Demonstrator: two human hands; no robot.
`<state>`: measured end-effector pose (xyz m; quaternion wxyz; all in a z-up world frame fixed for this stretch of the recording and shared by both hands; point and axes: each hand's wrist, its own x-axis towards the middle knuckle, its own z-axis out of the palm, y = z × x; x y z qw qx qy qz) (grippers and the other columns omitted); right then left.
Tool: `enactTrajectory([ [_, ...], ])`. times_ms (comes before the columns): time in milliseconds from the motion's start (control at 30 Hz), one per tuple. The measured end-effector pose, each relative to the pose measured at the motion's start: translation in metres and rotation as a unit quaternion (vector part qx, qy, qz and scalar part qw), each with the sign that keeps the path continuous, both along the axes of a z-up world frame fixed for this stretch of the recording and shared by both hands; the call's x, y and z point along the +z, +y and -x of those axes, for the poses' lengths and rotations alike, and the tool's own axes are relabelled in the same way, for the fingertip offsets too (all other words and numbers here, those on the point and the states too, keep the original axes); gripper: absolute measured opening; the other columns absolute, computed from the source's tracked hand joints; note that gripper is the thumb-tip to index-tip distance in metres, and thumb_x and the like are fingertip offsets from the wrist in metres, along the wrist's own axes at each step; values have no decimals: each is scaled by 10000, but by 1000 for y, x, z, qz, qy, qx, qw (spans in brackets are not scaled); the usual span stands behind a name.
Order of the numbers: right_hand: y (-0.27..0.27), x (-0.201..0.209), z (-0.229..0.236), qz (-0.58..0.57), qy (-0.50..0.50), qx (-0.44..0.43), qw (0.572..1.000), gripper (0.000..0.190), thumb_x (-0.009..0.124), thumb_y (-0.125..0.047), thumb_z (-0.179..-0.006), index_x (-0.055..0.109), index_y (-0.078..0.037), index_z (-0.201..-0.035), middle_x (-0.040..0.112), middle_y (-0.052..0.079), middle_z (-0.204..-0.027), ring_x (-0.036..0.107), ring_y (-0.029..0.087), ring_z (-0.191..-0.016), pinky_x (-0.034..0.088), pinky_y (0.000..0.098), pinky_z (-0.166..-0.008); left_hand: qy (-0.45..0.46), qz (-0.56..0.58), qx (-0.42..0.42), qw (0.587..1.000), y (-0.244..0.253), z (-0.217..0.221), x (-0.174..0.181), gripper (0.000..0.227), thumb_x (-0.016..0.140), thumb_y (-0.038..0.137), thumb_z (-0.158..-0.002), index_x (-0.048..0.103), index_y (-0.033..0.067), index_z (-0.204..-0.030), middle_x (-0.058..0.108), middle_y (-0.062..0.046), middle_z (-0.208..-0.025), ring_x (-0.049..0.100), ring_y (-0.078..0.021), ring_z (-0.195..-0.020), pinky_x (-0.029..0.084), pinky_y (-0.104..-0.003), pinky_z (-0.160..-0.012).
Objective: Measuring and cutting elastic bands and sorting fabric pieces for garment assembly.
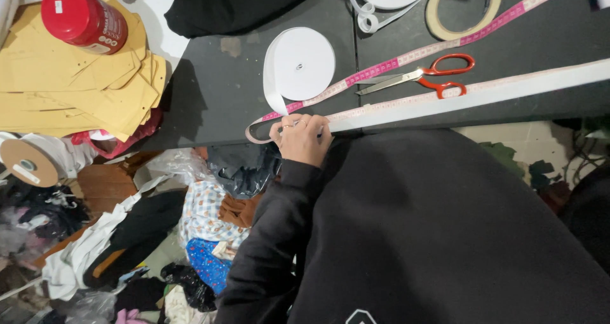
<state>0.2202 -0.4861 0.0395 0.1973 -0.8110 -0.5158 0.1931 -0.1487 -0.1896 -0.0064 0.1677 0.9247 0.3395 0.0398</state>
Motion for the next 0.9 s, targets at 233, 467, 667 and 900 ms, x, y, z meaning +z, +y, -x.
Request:
enactTrajectory([
  [233, 39, -13, 34, 7, -45, 53, 998, 302, 736, -77, -828, 694, -92, -1126, 673, 77, -1062, 655, 288, -999, 521, 396, -903, -114, 47, -6, 992, 35, -42, 17, 51, 697, 202, -914, 702, 187, -963, 685, -3, -934, 610, -240, -966, 314, -479, -957],
  [467, 107, -51, 64, 10, -65, 102, 993, 365, 728, -74, -823, 672, -119, -1181, 633, 77, -1084, 632, 305, -1029, 531, 415, -894, -207, 245, 69, 945, 59, -68, 27, 96, 670, 164, -986, 673, 97, -1056, 675, -54, -963, 672, -194, -837, 521, -332, -772],
  [667, 142, -34, 52, 64, -111, 176, 976, 528, 790, -167, -713, 635, -113, -1215, 607, 77, -1063, 619, 303, -1028, 526, 424, -858, -386, 300, 148, 859, 61, -77, 8, 145, 653, 144, -1021, 653, 32, -1114, 678, -76, -1022, 654, -144, -919, 531, -279, -828],
  [900, 144, -38, 56, 115, -161, 203, 959, 599, 801, -186, -749, 596, -136, -1310, 607, 67, -1042, 631, 272, -1022, 526, 411, -872, -366, 299, 178, 863, 60, -73, 24, 138, 669, 155, -1010, 677, 56, -1104, 647, -50, -1032, 633, -137, -895, 514, -278, -774],
])
